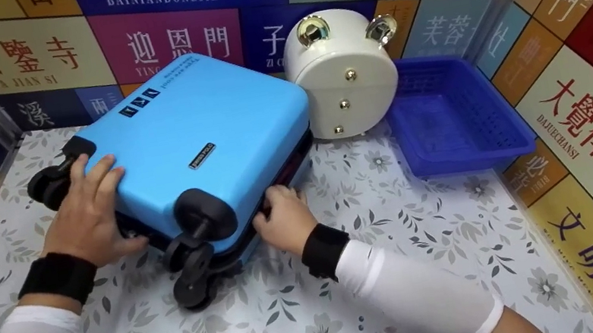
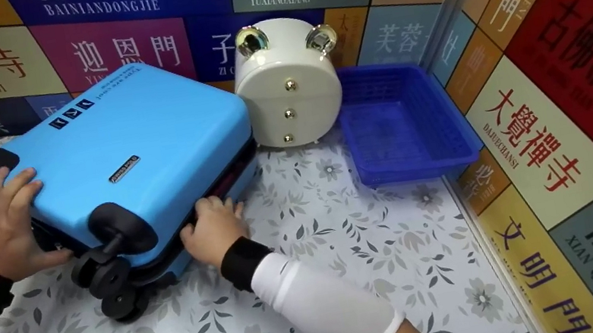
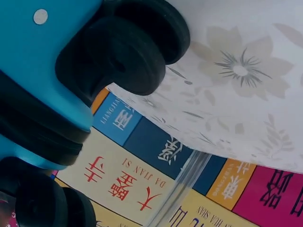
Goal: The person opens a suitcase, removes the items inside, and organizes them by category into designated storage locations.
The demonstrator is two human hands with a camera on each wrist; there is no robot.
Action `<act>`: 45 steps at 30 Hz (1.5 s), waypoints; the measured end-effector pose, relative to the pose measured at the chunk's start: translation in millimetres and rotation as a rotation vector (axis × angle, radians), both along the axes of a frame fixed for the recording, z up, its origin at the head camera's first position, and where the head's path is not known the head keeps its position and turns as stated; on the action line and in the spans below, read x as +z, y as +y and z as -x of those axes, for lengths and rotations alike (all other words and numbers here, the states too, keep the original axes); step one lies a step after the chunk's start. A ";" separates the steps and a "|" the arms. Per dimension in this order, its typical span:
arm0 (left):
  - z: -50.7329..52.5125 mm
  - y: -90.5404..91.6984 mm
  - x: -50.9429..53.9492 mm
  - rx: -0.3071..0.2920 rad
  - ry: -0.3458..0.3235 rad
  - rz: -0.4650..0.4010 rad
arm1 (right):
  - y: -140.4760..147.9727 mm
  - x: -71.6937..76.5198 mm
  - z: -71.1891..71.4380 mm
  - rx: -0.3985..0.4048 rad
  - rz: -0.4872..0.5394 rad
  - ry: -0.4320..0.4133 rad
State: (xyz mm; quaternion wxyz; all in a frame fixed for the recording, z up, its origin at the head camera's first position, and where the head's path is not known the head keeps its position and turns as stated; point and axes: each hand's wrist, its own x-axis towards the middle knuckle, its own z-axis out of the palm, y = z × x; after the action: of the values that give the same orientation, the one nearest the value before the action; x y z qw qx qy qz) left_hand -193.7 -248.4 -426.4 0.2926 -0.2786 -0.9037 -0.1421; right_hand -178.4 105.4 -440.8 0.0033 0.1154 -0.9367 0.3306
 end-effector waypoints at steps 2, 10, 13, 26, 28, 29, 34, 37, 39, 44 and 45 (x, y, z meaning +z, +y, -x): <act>-1.5 2.1 1.1 0.004 0.002 -0.002 | -1.1 -0.6 -0.7 -0.012 0.016 -0.032; -24.7 8.6 -6.2 -0.041 0.184 -0.104 | 7.8 -6.3 1.0 0.052 0.109 -0.014; -35.3 15.2 -18.0 -0.050 0.274 -0.185 | 14.8 -6.5 6.2 0.108 0.108 -0.001; -44.3 63.3 -23.6 0.203 0.130 -0.167 | 36.1 -4.8 56.4 0.070 0.111 0.002; -43.4 70.1 -21.0 0.246 0.088 -0.150 | 35.4 -5.4 48.2 0.005 0.167 -0.029; -43.0 72.6 -20.0 0.261 0.078 -0.150 | 34.7 -5.8 40.8 -0.021 0.188 -0.063; -38.7 77.5 -15.9 0.302 0.069 -0.150 | 27.9 -5.9 1.6 -0.028 0.258 -0.311; -32.7 80.6 -17.2 0.302 0.068 -0.160 | 22.9 -5.6 -1.9 -0.037 0.291 -0.341; -28.5 83.5 -20.2 0.301 0.069 -0.180 | 20.6 -5.3 2.6 -0.066 0.277 -0.306; -20.7 89.5 -27.5 0.289 0.092 -0.222 | 17.3 -4.1 16.6 -0.120 0.232 -0.230; -19.7 90.2 -28.3 0.285 0.107 -0.220 | 16.5 -4.3 19.1 -0.128 0.232 -0.224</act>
State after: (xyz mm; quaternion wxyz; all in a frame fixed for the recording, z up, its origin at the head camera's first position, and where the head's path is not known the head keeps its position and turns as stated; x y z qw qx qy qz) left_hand -174.0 -158.3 -454.7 0.3860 -0.1211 -0.8962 -0.1822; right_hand -197.5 121.8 -445.1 -0.0666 0.0171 -0.8923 0.4462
